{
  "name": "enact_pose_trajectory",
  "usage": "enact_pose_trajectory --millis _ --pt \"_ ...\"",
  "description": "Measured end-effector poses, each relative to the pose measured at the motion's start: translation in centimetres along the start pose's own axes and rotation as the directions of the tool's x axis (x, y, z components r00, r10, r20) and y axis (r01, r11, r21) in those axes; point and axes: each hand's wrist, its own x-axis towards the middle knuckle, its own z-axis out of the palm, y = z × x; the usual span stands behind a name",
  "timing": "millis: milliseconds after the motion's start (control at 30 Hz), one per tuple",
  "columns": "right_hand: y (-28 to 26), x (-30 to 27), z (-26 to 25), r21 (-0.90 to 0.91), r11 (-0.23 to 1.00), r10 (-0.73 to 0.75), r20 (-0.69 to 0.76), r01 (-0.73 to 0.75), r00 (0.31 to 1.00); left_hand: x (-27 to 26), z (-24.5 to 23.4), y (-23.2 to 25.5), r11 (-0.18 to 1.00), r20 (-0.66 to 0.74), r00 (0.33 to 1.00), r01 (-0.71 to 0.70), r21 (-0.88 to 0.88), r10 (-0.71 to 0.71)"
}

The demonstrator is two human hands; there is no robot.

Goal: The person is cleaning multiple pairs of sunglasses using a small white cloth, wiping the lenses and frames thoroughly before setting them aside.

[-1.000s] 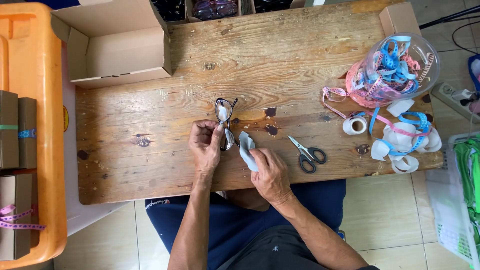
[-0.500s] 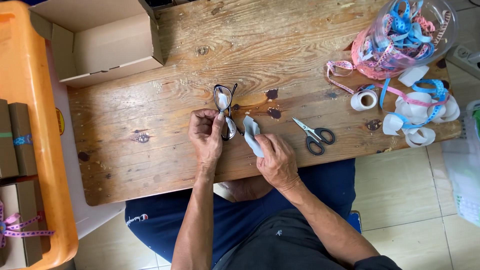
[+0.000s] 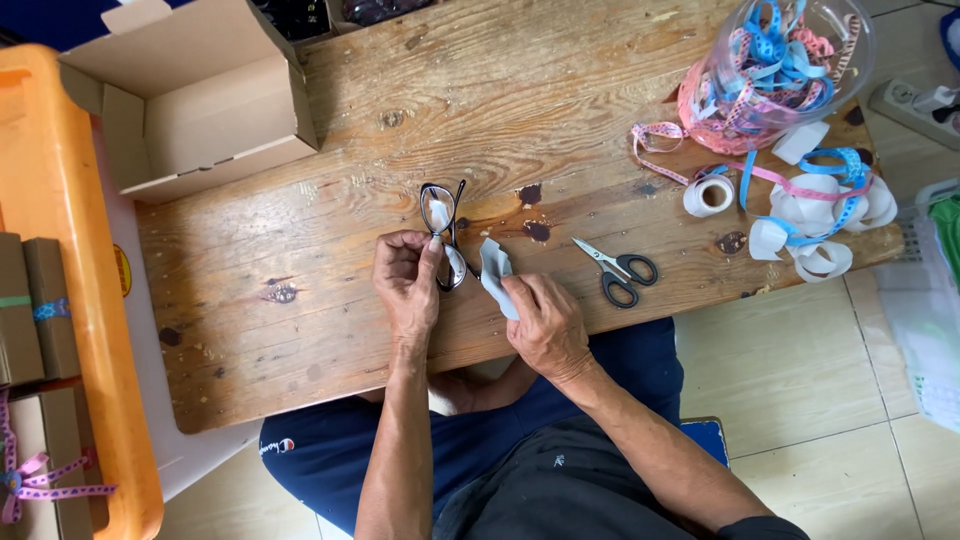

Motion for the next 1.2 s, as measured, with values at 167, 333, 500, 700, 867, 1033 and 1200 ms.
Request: enact_pose_trajectory --millis 167,333,500,700,867,1033,1200 --pt "-0.2 -0.1 0.0 -0.001 1.000 -0.004 -0.003 0.004 1.000 -0.4 0.0 0.8 1.000 0.002 1.000 -0.004 0.001 0.004" --pt "-0.2 1.0 -0.3 0.012 1.000 0.005 -0.027 -0.004 1.000 0.5 0.4 1.2 1.000 0.012 1.000 0.004 -0.015 -0.004" --pt "-0.4 0.6 -0.8 0.010 1.000 0.025 -0.019 -0.024 1.000 -0.4 0.2 1.4 1.000 0.019 1.000 0.012 -0.011 -0.012" --pt "-0.8 0.5 -1.1 0.005 0.998 0.068 -0.008 -0.068 0.998 -1.6 -0.3 1.6 1.000 0.018 1.000 0.011 0.020 -0.011" --pt "-0.8 0.8 -1.4 0.045 0.996 0.077 -0.001 -0.077 0.997 -1.5 -0.1 1.6 1.000 -0.007 1.000 0.022 0.011 -0.022" --pt "-1.0 1.2 -1.7 0.051 0.995 0.086 0.010 -0.086 0.996 -1.6 -0.2 1.7 0.999 -0.026 0.999 0.032 0.019 -0.031" --pt "-1.0 1.1 -1.6 0.050 0.996 0.075 0.004 -0.075 0.997 -1.7 -0.5 1.1 0.999 -0.027 0.999 0.031 0.014 -0.031"
